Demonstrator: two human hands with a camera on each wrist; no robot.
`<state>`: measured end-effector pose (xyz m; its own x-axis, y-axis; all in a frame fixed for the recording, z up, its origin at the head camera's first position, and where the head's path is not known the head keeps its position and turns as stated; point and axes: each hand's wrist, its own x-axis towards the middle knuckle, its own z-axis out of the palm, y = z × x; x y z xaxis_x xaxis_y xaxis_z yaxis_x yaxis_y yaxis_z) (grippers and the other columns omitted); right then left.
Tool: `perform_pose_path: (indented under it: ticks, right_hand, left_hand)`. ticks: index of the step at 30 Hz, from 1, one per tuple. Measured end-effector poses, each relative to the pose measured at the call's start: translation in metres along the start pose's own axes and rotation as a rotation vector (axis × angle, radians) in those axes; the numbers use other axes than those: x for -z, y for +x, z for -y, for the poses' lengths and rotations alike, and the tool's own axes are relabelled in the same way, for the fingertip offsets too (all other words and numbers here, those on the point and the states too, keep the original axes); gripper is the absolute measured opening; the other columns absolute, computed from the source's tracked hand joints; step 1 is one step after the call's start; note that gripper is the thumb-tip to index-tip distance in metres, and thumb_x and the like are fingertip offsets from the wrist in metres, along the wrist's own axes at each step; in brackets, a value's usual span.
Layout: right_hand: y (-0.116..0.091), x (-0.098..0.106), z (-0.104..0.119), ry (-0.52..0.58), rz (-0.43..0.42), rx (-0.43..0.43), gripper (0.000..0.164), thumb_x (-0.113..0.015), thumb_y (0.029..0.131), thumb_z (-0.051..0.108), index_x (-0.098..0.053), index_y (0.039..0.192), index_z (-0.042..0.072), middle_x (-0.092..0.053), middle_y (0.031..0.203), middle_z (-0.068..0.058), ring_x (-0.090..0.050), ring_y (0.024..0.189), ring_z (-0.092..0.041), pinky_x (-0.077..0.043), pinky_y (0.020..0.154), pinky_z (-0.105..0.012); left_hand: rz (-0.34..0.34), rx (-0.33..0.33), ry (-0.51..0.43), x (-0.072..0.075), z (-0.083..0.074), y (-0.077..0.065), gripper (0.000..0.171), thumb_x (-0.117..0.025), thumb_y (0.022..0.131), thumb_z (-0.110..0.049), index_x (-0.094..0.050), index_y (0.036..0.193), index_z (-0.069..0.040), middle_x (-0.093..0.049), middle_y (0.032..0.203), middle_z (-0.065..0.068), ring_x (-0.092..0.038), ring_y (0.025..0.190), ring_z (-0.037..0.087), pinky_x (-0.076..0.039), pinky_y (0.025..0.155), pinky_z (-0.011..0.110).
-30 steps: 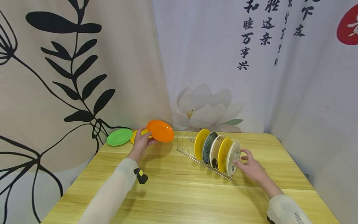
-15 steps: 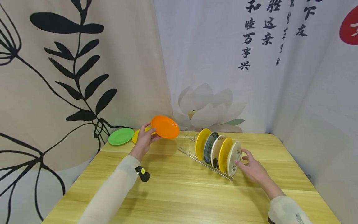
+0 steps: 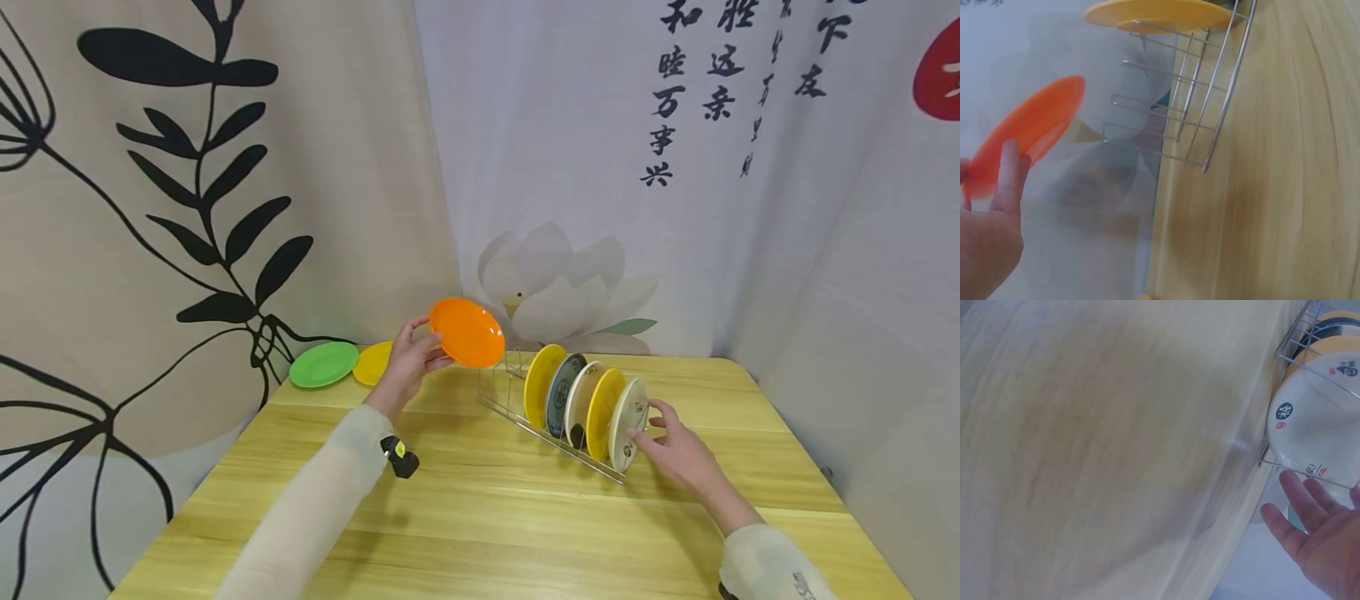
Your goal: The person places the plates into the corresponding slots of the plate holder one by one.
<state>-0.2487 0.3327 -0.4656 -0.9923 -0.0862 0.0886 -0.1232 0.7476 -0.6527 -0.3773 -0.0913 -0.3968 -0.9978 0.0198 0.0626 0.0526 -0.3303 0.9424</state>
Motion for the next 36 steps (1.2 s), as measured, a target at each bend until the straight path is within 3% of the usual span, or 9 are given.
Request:
perform_pose_path:
  ticks: [21,29,36]
  right_hand:
    - [0.0,0.002,0.0,0.016,0.017,-0.028,0.076,-0.053,0.099,0.05,-0.021,0.153,0.006,-0.045,0.138,-0.038,-0.059,0.112,-0.049,-0.054,0.079,-0.056]
    - [0.0,0.001,-0.001,0.011,0.024,-0.023,0.075,-0.052,0.1,0.05,-0.02,0.153,0.006,-0.047,0.136,-0.038,-0.058,0.111,-0.05,-0.054,0.08,-0.056]
    - [0.0,0.001,-0.002,0.009,0.022,-0.031,0.076,-0.052,0.1,0.05,-0.019,0.153,0.007,-0.048,0.136,-0.037,-0.059,0.11,-0.049,-0.052,0.082,-0.059]
  left_hand:
    - [0.079,0.025,0.04,-0.034,0.015,0.006,0.043,-0.064,0.096,-0.007,-0.052,0.136,-0.017,-0.068,0.106,0.017,-0.072,0.077,0.024,-0.06,0.074,0.042]
    - [0.099,0.034,0.08,-0.043,0.019,0.006,0.039,-0.064,0.096,-0.007,-0.054,0.132,-0.016,-0.066,0.106,0.016,-0.069,0.087,0.036,-0.057,0.081,0.05]
    - [0.101,0.031,0.12,-0.047,0.023,0.007,0.037,-0.065,0.095,-0.007,-0.054,0.13,-0.015,-0.065,0.106,0.015,-0.069,0.075,0.024,-0.059,0.078,0.047]
